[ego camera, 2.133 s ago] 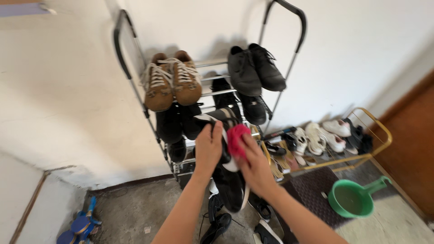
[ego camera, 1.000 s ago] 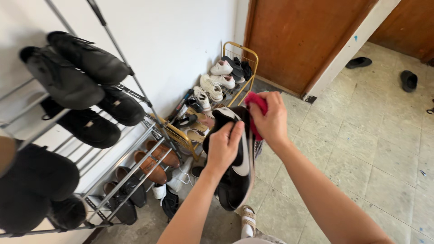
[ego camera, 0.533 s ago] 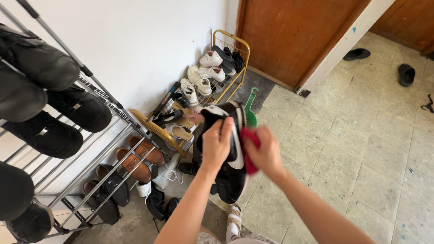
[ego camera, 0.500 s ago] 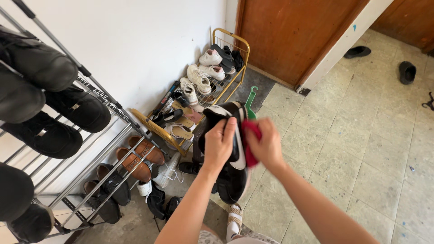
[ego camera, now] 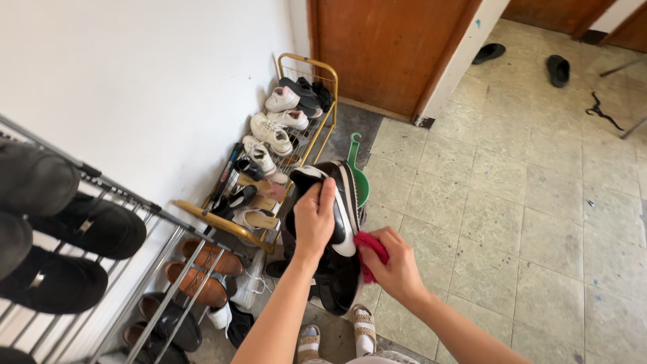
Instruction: The person wipes a black sneaker with a pink cloth, then places it on a shoe rack. They proceed to tie the laces of a black dress shoe on the rack, adjusting the laces and knot. The person then picks up a pair of white sneakers from the floor and places them on the rack.
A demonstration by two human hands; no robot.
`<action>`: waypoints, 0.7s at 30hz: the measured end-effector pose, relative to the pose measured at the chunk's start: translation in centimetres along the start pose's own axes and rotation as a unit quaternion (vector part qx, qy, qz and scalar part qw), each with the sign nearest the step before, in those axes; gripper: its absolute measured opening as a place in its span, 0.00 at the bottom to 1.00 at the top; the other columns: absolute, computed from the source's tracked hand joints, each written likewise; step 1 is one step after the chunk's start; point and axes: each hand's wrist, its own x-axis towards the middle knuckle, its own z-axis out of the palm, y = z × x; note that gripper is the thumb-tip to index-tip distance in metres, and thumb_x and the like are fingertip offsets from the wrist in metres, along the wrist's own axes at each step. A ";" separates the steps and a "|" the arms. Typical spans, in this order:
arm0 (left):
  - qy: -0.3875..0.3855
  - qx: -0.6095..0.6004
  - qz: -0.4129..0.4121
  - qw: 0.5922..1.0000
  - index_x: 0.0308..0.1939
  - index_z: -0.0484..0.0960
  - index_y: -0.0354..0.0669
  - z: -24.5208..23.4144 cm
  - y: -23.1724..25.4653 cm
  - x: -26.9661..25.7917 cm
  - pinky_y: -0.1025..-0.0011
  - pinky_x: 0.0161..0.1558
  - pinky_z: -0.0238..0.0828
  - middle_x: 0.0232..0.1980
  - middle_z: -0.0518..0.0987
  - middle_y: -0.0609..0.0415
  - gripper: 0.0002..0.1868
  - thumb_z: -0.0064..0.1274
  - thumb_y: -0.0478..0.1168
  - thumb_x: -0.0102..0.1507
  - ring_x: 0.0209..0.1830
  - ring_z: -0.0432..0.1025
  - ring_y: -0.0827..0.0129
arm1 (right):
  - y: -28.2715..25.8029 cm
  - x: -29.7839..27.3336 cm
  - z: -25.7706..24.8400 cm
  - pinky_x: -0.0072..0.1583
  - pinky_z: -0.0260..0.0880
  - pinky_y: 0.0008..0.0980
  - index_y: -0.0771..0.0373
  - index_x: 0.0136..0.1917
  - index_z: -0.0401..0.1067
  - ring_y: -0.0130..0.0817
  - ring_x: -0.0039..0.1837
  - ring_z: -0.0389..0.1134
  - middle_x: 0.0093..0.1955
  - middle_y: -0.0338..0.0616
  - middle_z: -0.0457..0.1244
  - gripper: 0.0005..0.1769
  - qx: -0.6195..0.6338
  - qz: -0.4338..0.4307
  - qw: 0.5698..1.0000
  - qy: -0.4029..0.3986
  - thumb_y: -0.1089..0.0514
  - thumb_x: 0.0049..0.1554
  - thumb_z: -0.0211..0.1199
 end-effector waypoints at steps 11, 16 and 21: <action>-0.180 -0.037 0.148 0.972 0.38 0.79 0.36 0.4 4.6 1.1 0.69 0.31 0.65 0.28 0.73 0.48 0.21 0.48 0.52 0.71 0.26 0.67 0.68 | 0.5 10.1 -2.9 0.60 0.68 0.30 0.70 0.54 0.71 0.30 0.59 0.65 0.66 0.39 0.64 0.09 0.181 -0.077 0.960 0.200 0.60 0.66 0.59; -0.281 -0.233 -0.079 0.927 0.43 0.80 0.45 -0.2 4.4 4.4 0.76 0.46 0.70 0.40 0.78 0.61 0.18 0.48 0.56 0.68 0.41 0.72 0.80 | 0.2 7.1 -2.4 0.49 0.74 0.30 0.60 0.59 0.71 0.30 0.48 0.68 0.52 0.48 0.67 0.10 0.236 0.049 0.961 0.139 0.56 0.66 0.58; -0.152 -0.178 -0.298 0.925 0.38 0.85 0.39 -1.2 2.8 5.8 0.73 0.36 0.64 0.33 0.75 0.59 0.26 0.59 0.61 0.62 0.31 0.67 0.75 | 0.8 4.5 -2.4 0.55 0.78 0.37 0.64 0.53 0.75 0.34 0.57 0.72 0.69 0.48 0.64 0.11 0.010 -0.046 0.998 0.043 0.55 0.62 0.57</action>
